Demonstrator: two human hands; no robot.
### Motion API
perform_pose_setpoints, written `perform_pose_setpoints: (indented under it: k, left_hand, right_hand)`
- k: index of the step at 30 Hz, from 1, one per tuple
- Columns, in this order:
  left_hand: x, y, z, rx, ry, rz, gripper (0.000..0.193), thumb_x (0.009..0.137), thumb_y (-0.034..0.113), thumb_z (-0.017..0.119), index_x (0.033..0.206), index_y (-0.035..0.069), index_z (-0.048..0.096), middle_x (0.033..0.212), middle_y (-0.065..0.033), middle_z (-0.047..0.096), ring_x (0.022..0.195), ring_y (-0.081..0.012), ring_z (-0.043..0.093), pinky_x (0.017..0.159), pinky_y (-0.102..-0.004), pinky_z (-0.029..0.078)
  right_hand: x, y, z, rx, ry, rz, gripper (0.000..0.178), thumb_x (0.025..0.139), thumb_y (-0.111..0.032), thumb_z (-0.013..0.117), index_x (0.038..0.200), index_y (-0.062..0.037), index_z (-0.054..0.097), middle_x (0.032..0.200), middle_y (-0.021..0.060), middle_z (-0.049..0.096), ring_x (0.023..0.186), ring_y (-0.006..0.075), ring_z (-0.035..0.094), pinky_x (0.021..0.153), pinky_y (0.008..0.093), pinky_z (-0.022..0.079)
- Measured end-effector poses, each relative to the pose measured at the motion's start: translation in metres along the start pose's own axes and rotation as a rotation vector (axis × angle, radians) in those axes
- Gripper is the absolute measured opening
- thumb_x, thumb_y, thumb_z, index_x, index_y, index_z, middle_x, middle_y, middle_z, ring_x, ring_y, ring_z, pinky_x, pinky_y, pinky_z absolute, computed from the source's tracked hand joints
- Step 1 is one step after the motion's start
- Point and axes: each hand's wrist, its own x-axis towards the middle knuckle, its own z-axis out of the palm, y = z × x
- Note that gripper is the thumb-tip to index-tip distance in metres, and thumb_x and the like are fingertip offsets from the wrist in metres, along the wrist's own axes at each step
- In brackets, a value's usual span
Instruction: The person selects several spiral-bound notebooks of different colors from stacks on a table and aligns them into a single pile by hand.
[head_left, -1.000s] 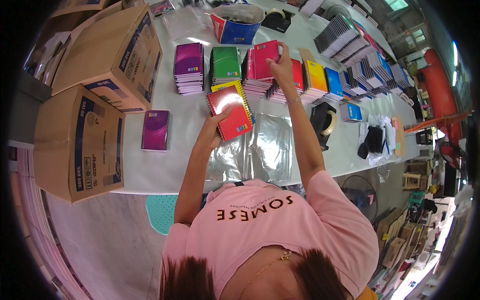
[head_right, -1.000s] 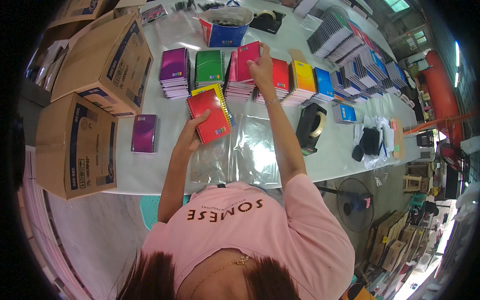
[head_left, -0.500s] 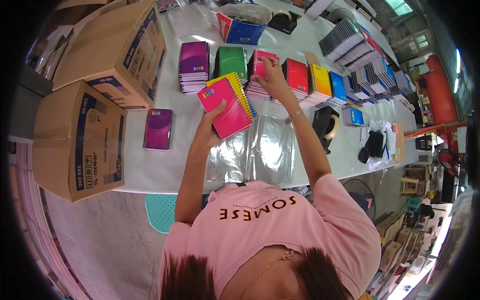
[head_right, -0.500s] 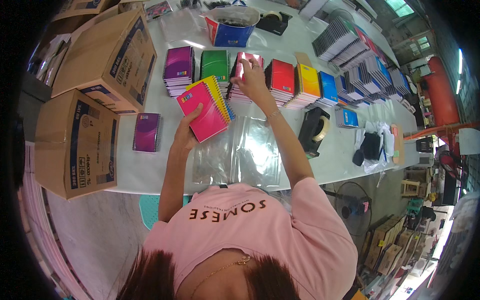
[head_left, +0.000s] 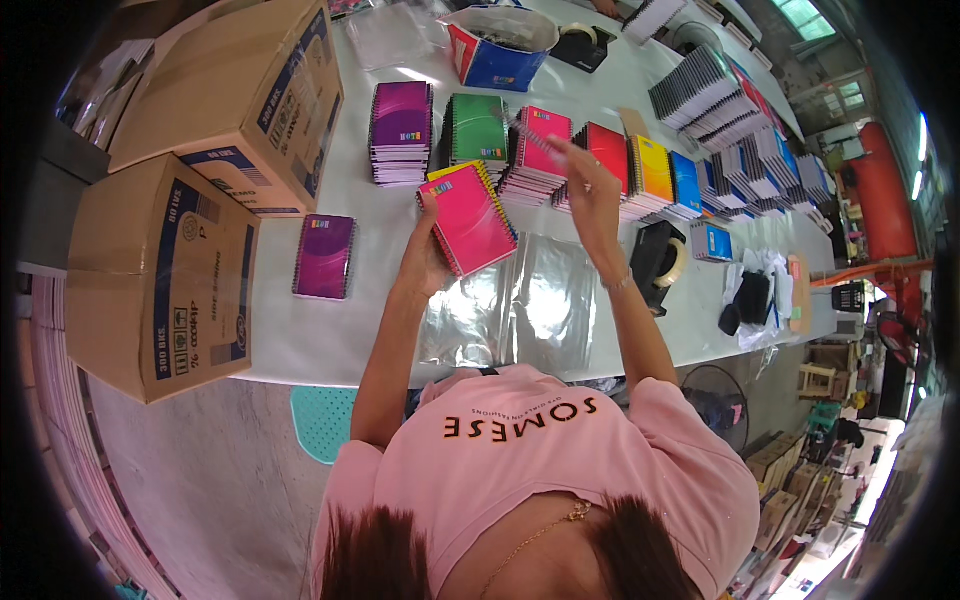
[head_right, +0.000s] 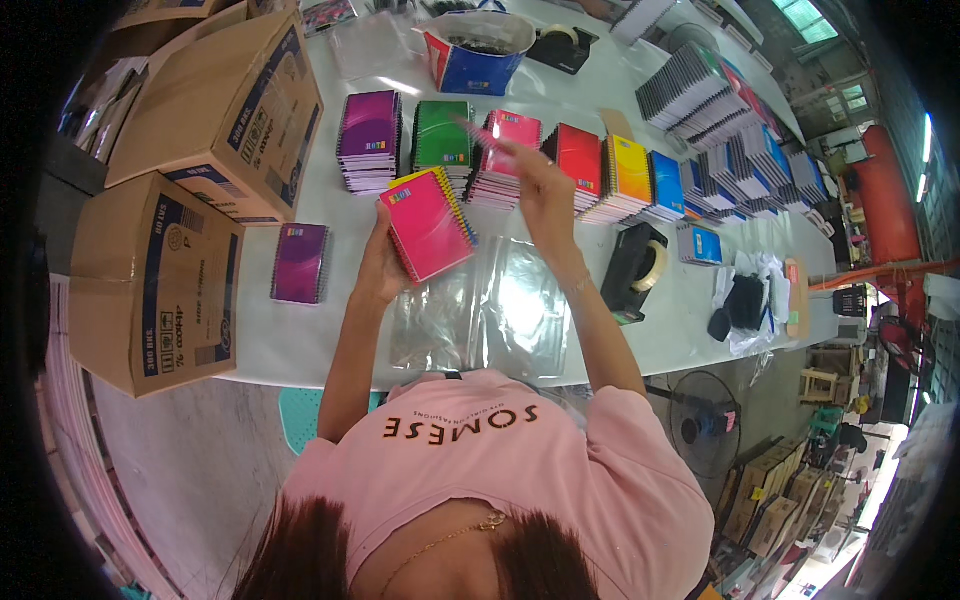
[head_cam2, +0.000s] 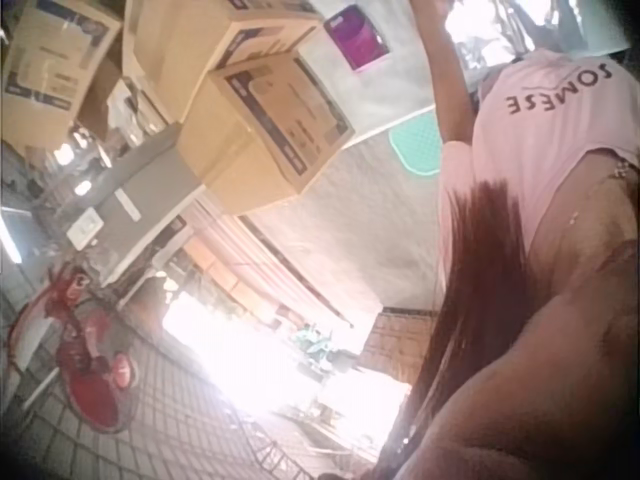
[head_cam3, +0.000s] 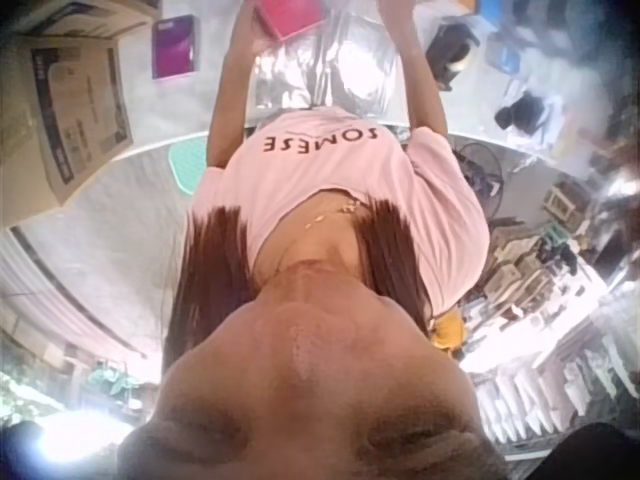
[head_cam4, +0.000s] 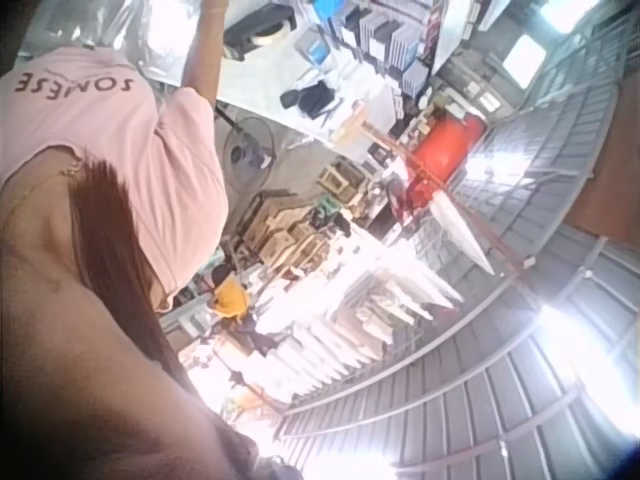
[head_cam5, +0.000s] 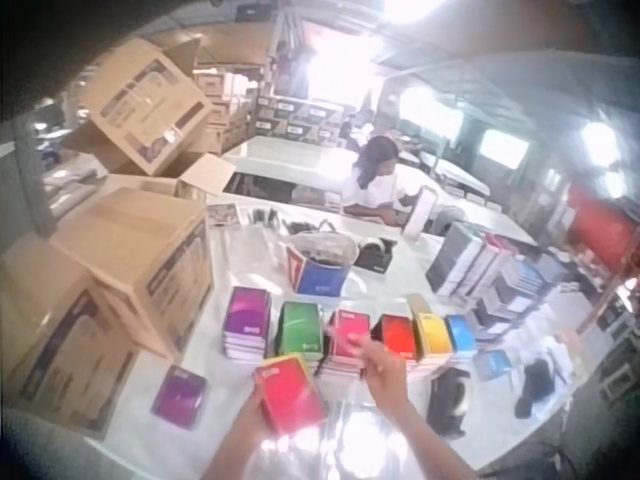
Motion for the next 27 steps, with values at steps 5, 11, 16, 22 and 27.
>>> perform_pose_setpoints:
  k: [5,11,16,22,27]
  left_hand:
    - [-0.002,0.006,-0.007,-0.004,-0.053,-0.044,0.058,0.085,0.035,0.06,0.127,0.003,0.038,0.121,-0.0139,0.05,0.11,-0.0261,0.052,0.096,-0.0458,0.043]
    - [-0.005,0.009,-0.005,0.04,0.113,-0.008,0.04,0.081,0.019,0.063,0.115,0.0,0.05,0.106,-0.0112,0.058,0.098,-0.0221,0.058,0.087,-0.0389,0.048]
    - [-0.014,0.015,-0.03,0.036,0.186,-0.014,0.039,0.077,0.017,0.063,0.111,0.0,0.053,0.102,-0.0106,0.06,0.092,-0.0213,0.06,0.083,-0.0364,0.049]
    - [-0.015,0.01,-0.032,0.018,0.134,-0.012,0.043,0.082,0.027,0.061,0.113,0.0,0.052,0.104,-0.0114,0.06,0.093,-0.0213,0.06,0.083,-0.0366,0.049]
    - [-0.022,0.011,-0.007,-0.039,-0.05,-0.041,0.051,0.086,0.041,0.057,0.117,0.001,0.05,0.107,-0.0118,0.059,0.098,-0.0208,0.059,0.085,-0.0367,0.049]
  right_hand:
    - [0.0,-0.029,0.021,-0.013,-0.592,-0.296,0.02,0.081,-0.009,0.061,0.099,-0.0039,0.065,0.105,0.0118,0.063,0.101,0.0279,0.057,0.086,0.0352,0.043]
    - [0.051,0.044,0.084,-0.289,-0.251,-0.151,0.043,0.076,-0.014,0.066,0.117,-0.0061,0.054,0.124,0.0225,0.048,0.116,0.037,0.044,0.097,0.0425,0.037]
    - [0.036,0.04,0.084,-0.453,-0.35,-0.191,0.045,0.078,-0.01,0.063,0.121,-0.0065,0.051,0.127,0.024,0.045,0.117,0.0387,0.043,0.097,0.0447,0.038]
    - [0.031,0.036,0.05,-0.081,-0.116,-0.289,0.032,0.083,-0.007,0.055,0.115,-0.0019,0.053,0.112,0.0187,0.058,0.105,0.03,0.055,0.087,0.0379,0.046]
    - [0.006,0.004,0.033,0.95,-0.146,0.205,0.016,0.084,-0.005,0.052,0.1,-0.0045,0.056,0.104,0.0091,0.056,0.103,0.0166,0.053,0.087,0.0289,0.042]
